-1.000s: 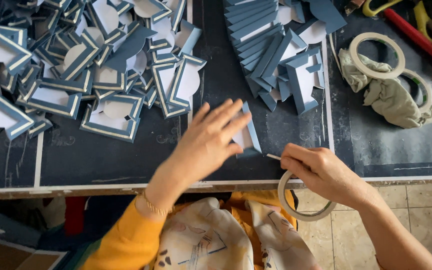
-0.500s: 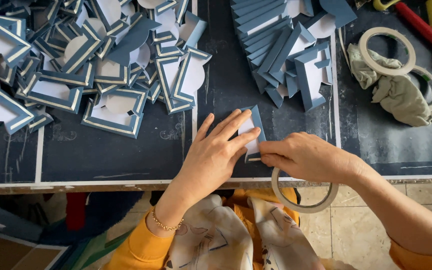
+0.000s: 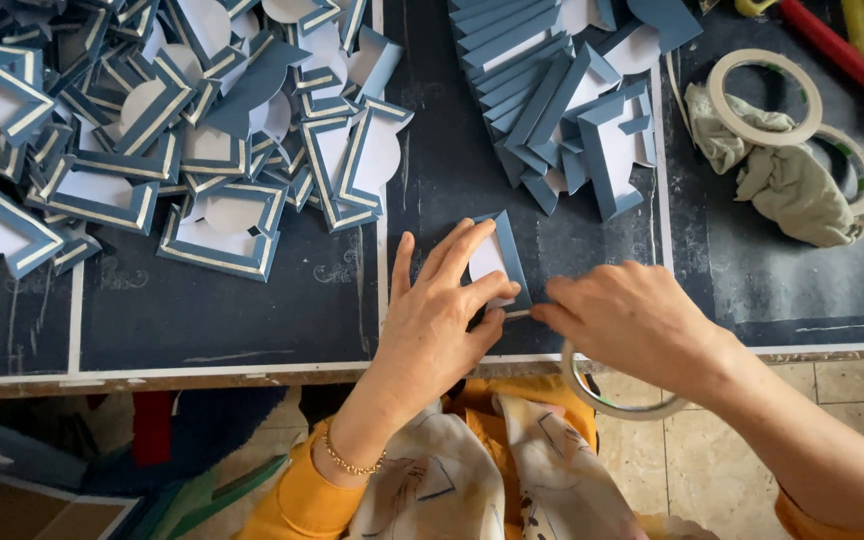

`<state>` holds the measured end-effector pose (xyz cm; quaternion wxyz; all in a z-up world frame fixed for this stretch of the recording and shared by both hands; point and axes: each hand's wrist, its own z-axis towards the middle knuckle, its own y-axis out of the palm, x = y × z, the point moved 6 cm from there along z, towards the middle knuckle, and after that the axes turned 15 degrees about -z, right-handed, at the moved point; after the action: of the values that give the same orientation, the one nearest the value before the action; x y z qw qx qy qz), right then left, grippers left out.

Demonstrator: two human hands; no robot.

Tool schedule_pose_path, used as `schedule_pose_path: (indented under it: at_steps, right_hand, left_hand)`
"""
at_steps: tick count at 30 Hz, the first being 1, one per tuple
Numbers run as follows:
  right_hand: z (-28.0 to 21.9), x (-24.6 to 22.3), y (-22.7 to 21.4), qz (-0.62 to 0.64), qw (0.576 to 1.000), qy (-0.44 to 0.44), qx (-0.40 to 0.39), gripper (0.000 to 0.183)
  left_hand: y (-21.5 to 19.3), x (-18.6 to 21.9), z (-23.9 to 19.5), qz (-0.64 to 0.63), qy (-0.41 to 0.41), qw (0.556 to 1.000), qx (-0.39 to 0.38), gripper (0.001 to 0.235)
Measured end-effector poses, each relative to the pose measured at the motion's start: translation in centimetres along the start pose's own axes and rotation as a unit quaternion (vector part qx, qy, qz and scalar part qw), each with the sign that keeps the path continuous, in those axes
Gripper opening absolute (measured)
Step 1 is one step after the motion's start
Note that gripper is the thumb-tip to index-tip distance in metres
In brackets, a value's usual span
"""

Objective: The person assembles small paper frames by applying clear adhesive tape to the edges of blue and white paper pieces. They repeatedly pick up a frame piece, apply tape, and place the finished item into a growing pile on the table.

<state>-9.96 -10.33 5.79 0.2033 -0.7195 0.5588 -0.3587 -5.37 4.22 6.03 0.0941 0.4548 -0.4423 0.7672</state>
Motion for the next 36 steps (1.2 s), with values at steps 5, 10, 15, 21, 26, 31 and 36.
schedule_pose_path:
  at_steps: [5,10,15,21,26,31,36]
  right_hand:
    - [-0.7,3.3,2.1,0.067,0.996,0.05,0.02,0.029]
    - [-0.9,3.1,3.6,0.14,0.985,0.052,0.086,0.026]
    - [-2.7,0.9,6.6,0.145,0.958,0.011,0.247,0.022]
    - [-5.4,-1.3,5.1,0.09,0.933,-0.072,0.341,0.02]
    - [-2.4,0.6,5.4,0.147,0.955,-0.037,0.256,0.023]
    - [-1.8,0.9,5.5,0.141,0.961,-0.042,0.235,0.023]
    - [-2.1,0.7,6.0,0.154,0.961,-0.042,0.228,0.023]
  left_hand:
    - [0.5,0.6,0.1,0.029,-0.013,0.999,0.032,0.009]
    - [1.6,0.8,-0.1,0.066,-0.031,0.993,0.089,0.027]
    - [1.7,-0.3,-0.2,0.096,-0.085,0.988,0.09,0.069]
    - [2.8,0.4,1.3,0.021,-0.015,0.981,-0.191,0.08]
    - [1.9,1.2,1.6,-0.021,0.049,0.987,-0.153,0.043]
    - [1.9,0.5,1.0,-0.04,0.04,0.992,-0.115,0.018]
    - [1.9,0.2,0.6,-0.03,0.034,0.993,-0.11,0.028]
